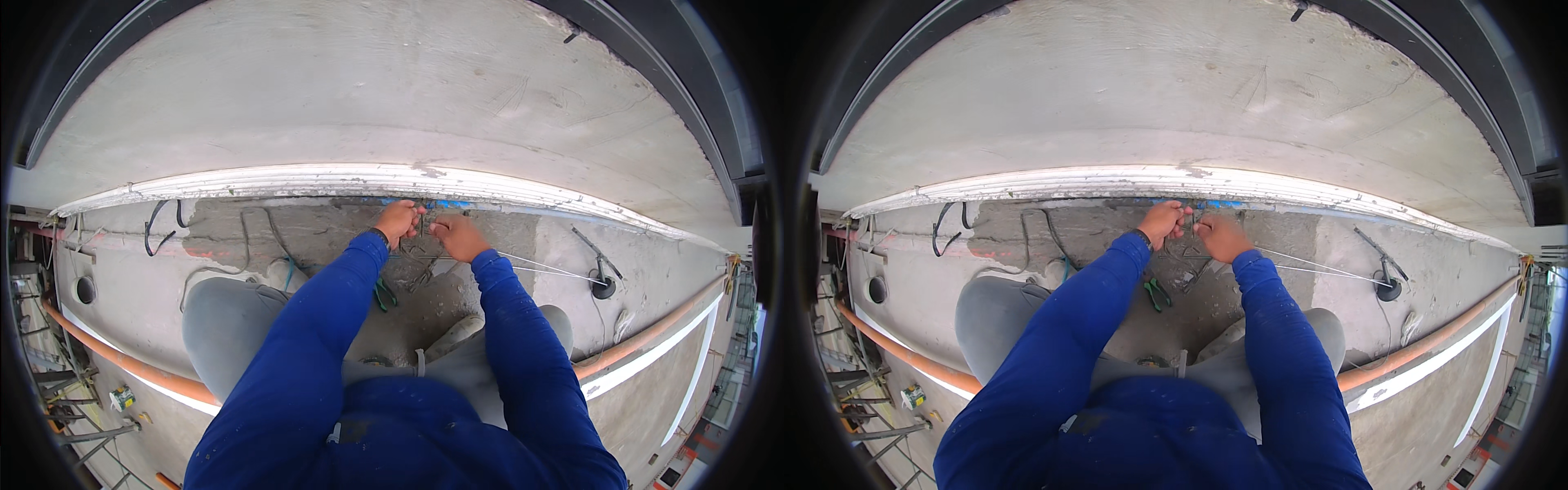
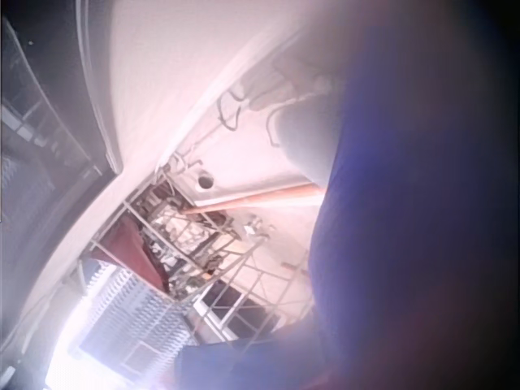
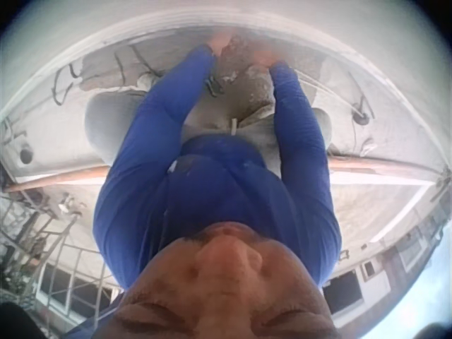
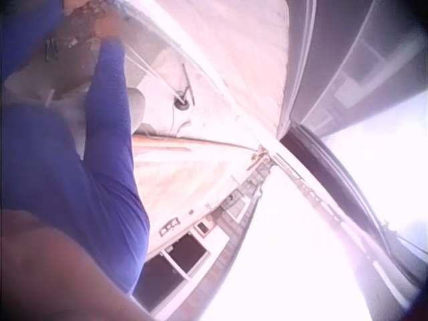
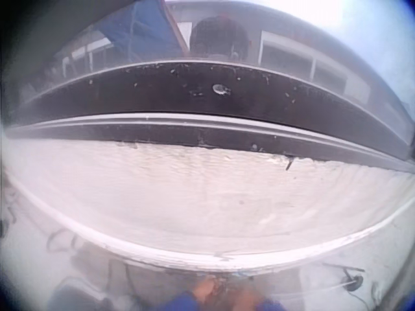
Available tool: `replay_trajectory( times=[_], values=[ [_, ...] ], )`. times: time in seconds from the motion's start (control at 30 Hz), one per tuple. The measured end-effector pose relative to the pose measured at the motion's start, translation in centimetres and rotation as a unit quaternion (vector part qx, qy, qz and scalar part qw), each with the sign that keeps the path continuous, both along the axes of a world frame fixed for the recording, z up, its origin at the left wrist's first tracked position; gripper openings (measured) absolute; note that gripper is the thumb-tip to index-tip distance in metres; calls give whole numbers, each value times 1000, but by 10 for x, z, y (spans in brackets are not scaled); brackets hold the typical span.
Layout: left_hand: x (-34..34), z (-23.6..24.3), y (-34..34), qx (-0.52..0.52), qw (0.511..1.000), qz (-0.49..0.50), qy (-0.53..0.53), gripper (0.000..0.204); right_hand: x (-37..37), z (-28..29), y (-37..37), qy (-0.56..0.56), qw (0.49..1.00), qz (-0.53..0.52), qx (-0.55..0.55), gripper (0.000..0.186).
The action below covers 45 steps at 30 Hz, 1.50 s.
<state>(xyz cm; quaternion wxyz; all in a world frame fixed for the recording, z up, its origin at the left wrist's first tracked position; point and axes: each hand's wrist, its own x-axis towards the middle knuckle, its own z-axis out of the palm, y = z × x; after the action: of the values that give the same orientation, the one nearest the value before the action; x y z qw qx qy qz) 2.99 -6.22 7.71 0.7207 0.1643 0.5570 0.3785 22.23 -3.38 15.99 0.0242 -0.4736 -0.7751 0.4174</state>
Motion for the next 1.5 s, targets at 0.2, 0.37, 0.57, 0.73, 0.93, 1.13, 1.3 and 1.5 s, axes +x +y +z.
replay_trajectory(
  times=[0.2, 0.37, 0.57, 0.73, 0.93, 1.13, 1.3, 1.5],
  values=[
    [-25, -11, 5, 31, 999, 9, 20, 20, -18, -60, 15, -133, 975, -31, 174, 45],
    [-27, -19, 12, 38, 999, 28, 4, 21, -27, -79, 20, -164, 961, -5, 221, 55],
    [-31, -27, 12, 34, 997, 62, -33, 17, -33, -85, 27, -195, 958, -7, 210, 55],
    [-29, -32, 11, 22, 992, 113, -59, 20, -37, -93, 34, -230, 955, -13, 189, 48],
    [-25, -35, 15, 17, 989, 130, -63, 13, -39, -99, 34, -214, 956, -33, 199, 40],
    [-19, -42, 15, 10, 984, 167, -55, 11, -40, -101, 33, -213, 956, -43, 198, 39],
    [-19, -47, 17, 20, 985, 162, -57, 12, -41, -100, 33, -214, 957, -50, 191, 39],
    [-19, -50, 25, 57, 991, 112, -35, 19, -43, -101, 33, -219, 955, -61, 188, 38]
  ],
)
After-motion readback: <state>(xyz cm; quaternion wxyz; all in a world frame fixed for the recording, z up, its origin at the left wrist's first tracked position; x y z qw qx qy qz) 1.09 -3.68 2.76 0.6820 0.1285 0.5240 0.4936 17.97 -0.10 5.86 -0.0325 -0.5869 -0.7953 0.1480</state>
